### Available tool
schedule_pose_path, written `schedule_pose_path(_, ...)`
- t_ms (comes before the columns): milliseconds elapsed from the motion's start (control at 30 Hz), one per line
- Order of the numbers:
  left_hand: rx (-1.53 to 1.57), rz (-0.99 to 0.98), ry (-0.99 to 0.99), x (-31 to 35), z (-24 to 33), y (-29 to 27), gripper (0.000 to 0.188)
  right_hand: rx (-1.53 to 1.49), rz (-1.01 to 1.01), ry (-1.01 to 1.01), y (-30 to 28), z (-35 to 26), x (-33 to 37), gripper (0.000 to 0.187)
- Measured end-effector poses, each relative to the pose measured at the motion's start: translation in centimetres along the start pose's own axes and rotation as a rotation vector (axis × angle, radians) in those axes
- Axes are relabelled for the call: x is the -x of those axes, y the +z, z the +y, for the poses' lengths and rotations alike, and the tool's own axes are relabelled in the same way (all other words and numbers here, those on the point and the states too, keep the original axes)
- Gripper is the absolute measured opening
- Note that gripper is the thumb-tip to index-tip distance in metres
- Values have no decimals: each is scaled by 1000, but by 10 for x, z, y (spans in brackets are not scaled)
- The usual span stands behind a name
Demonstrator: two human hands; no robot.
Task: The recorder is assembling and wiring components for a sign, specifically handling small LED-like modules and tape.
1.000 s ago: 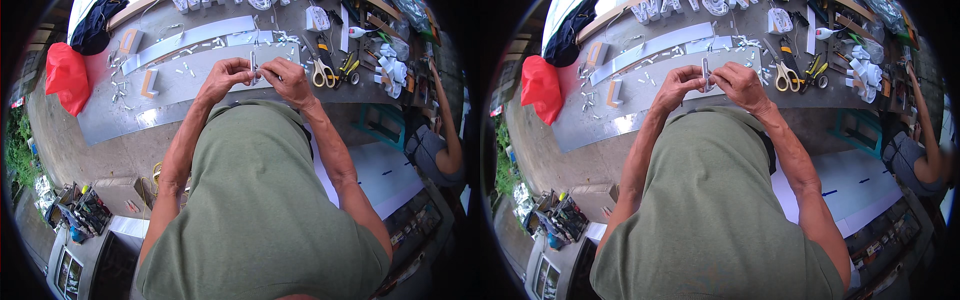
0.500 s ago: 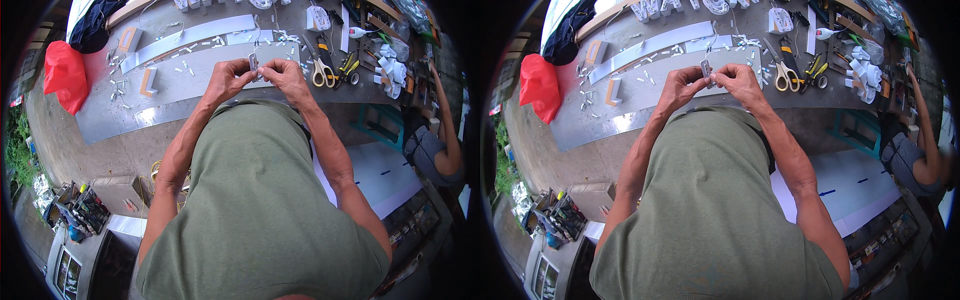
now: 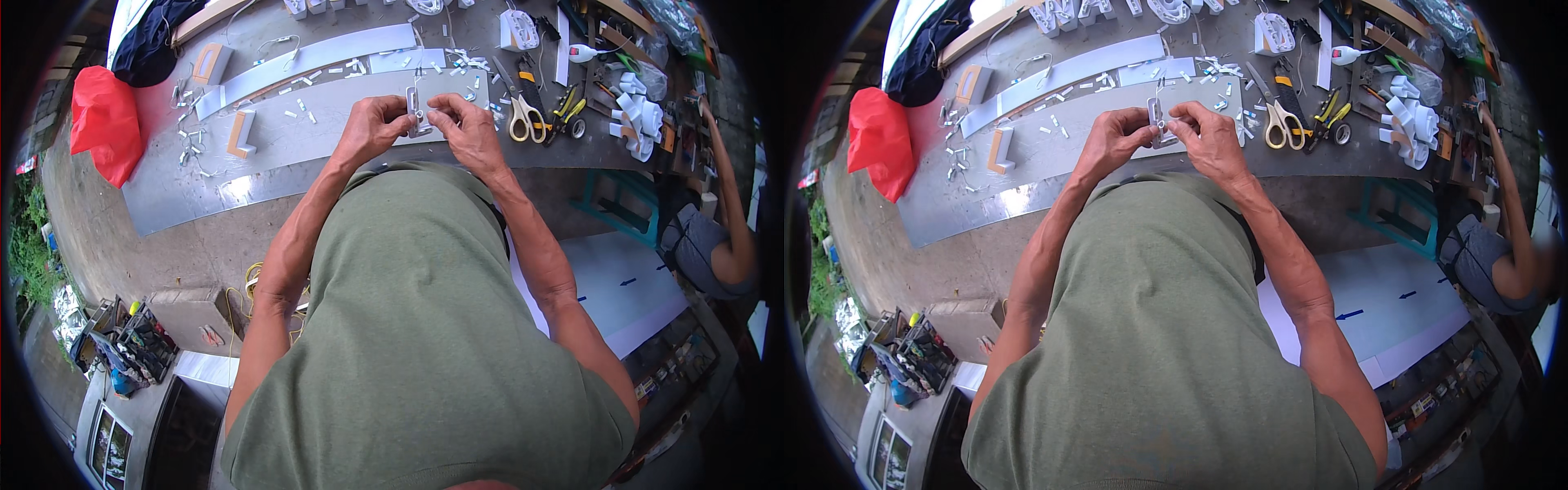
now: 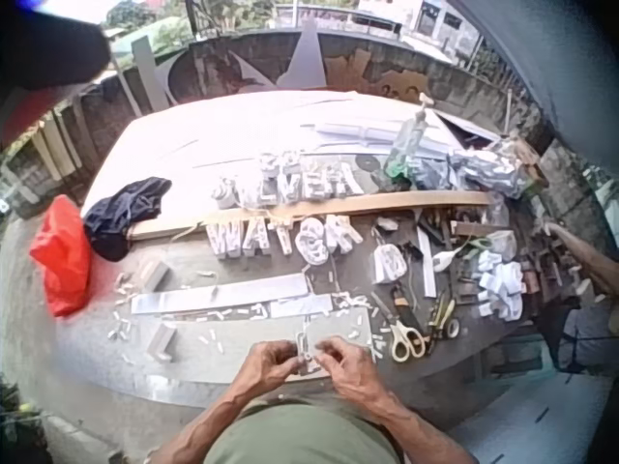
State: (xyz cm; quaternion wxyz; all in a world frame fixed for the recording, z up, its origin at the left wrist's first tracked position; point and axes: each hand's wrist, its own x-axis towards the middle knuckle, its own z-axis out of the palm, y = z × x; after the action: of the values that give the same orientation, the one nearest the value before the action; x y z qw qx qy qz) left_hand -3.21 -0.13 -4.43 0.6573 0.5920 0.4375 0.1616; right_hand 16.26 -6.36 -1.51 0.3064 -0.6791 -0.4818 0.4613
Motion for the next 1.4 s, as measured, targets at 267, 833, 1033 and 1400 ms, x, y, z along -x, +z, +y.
schedule_pose_path(267, 32, -85, -21, 1, -6, -3, 30, 353, 49, -626, 1, 9, 0, 19)
schedule_pose_path(833, -96, 60, 115, 5, 4, 7, 24, -156, 21, 39, 16, 13, 0, 17)
schedule_pose_path(1033, -38, 33, 89, 3, 1, 7, 26, -235, -40, 109, 13, 10, -2, 17)
schedule_pose_path(1400, 201, -103, -47, 2, -6, -6, 31, -182, -60, -174, 2, 19, -5, 13)
